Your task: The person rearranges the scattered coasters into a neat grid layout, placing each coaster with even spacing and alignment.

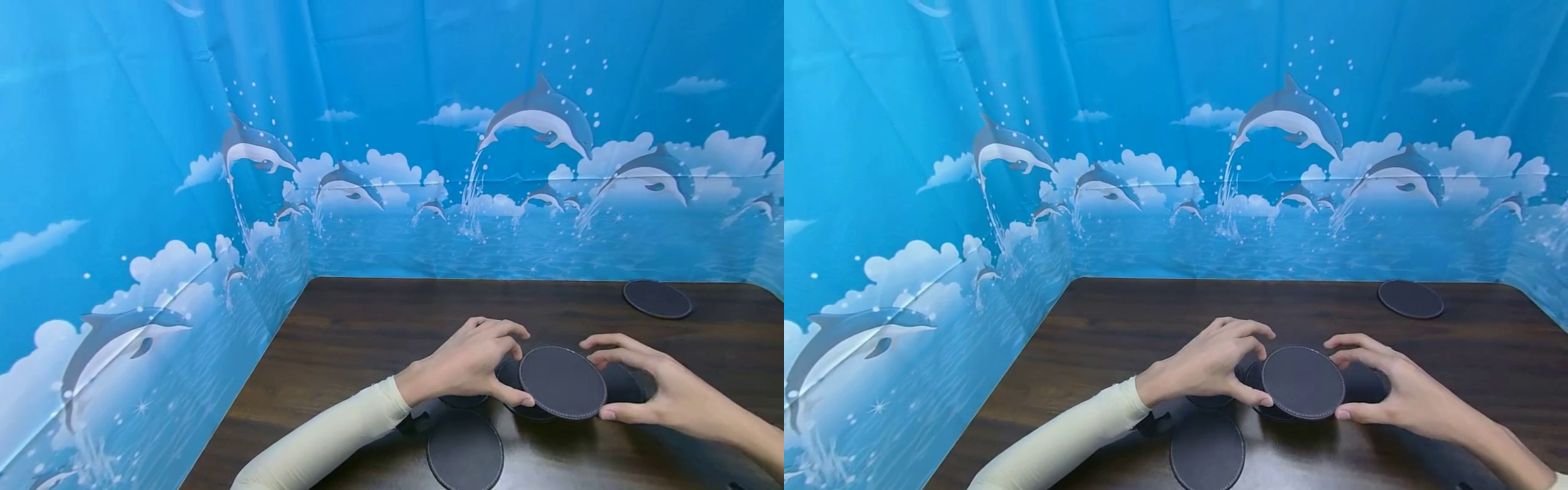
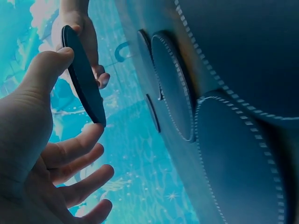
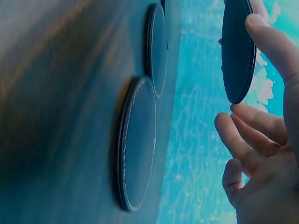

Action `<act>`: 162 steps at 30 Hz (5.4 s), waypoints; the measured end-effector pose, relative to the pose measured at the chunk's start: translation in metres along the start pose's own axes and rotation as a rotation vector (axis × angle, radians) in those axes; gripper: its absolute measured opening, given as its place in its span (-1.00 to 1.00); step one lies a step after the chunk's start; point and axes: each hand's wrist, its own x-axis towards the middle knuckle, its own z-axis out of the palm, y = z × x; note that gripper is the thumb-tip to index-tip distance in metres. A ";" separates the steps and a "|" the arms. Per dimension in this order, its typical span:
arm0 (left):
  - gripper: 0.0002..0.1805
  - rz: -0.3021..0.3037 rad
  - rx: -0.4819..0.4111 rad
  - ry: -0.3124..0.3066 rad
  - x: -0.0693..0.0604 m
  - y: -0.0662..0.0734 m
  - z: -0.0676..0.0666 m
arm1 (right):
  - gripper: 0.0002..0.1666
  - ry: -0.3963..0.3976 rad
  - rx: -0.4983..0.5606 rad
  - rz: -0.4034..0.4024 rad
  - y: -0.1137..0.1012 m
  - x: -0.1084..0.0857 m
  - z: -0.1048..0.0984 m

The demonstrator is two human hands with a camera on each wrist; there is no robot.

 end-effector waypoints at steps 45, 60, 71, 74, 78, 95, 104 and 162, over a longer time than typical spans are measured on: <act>-0.46 0.038 0.030 -0.222 -0.044 0.034 0.031 | -0.43 -0.378 -0.003 0.080 -0.023 -0.012 0.046; -0.42 0.075 0.169 -0.201 -0.049 0.044 0.030 | -0.25 -0.489 -0.074 0.176 -0.029 -0.016 0.046; -0.42 0.110 0.210 -0.217 -0.051 0.050 0.029 | -0.16 -0.549 -0.069 0.228 -0.036 -0.015 0.048; -0.42 0.119 0.229 -0.215 -0.051 0.051 0.029 | -0.14 -0.545 -0.105 0.211 -0.037 -0.016 0.047; -0.43 0.119 0.242 -0.219 -0.051 0.051 0.029 | -0.20 -0.533 -0.109 0.205 -0.039 -0.016 0.048; -0.46 0.102 0.234 -0.217 -0.048 0.047 0.026 | -0.01 -0.536 -0.178 0.230 -0.038 -0.011 0.046; -0.47 0.128 0.215 -0.218 -0.048 0.046 0.027 | -0.03 -0.564 -0.126 0.266 -0.039 -0.009 0.046; -0.42 -0.004 0.156 -0.023 -0.019 0.003 -0.012 | -0.19 -0.266 -0.423 0.143 -0.003 -0.006 -0.019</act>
